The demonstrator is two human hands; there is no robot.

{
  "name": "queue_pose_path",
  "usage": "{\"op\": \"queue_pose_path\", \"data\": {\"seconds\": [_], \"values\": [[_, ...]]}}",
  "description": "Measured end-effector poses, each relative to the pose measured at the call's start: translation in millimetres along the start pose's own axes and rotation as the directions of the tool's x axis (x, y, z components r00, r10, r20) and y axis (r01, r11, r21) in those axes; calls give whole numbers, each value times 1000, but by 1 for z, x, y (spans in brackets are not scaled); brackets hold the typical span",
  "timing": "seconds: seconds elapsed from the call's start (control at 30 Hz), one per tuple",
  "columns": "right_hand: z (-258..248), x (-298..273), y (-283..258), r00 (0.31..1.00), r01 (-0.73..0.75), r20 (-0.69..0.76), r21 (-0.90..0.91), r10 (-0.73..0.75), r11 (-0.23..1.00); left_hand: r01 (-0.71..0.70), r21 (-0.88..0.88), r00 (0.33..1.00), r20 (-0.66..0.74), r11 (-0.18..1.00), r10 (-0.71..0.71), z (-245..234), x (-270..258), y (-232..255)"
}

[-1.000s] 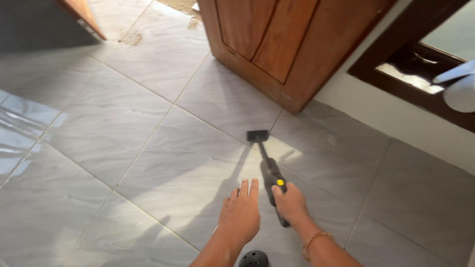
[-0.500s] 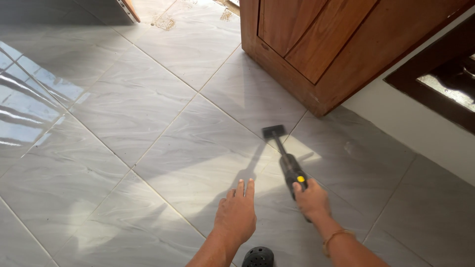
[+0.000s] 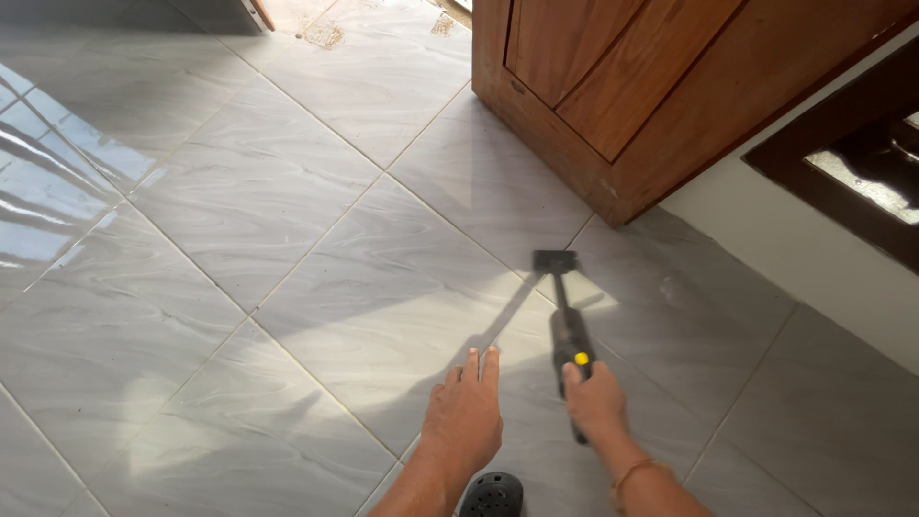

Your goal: Vacuuming the floor and baseboards using a handheld vacuum.

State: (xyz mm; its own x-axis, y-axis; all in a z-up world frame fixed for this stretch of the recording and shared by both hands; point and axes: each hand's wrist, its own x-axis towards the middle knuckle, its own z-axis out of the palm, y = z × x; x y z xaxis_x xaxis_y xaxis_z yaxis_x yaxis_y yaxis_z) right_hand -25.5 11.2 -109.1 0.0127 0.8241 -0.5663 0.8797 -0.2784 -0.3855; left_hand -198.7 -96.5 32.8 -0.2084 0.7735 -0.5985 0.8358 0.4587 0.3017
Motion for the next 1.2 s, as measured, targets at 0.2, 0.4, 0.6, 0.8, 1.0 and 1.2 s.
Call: {"op": "queue_pose_path", "data": {"seconds": [0.2, 0.4, 0.6, 0.8, 1.0, 1.2], "values": [[38, -85, -38, 977, 62, 204, -2, -60, 998, 2, 12, 1000, -1, 1000, -2, 8, -9, -13], [38, -110, -45, 901, 191, 410, -79, -143, 978, 52, -2, 998, 44, 999, -52, -4, -25, -16], [10, -66, -30, 901, 259, 411, -248, -141, 933, 61, 37, 998, 3, 997, -61, 9, -29, -20], [-24, -5, 3, 967, 227, 184, -298, -178, 927, 97, 21, 994, -50, 995, -96, 22, -45, -14], [-59, 0, -2, 989, 140, 91, -268, -120, 953, 159, -41, 986, -45, 986, -161, 43, -66, -2], [-9, 0, 15, 978, 163, 149, -119, -144, 979, 193, -99, 980, -18, 976, -196, 67, -93, 0]]}}
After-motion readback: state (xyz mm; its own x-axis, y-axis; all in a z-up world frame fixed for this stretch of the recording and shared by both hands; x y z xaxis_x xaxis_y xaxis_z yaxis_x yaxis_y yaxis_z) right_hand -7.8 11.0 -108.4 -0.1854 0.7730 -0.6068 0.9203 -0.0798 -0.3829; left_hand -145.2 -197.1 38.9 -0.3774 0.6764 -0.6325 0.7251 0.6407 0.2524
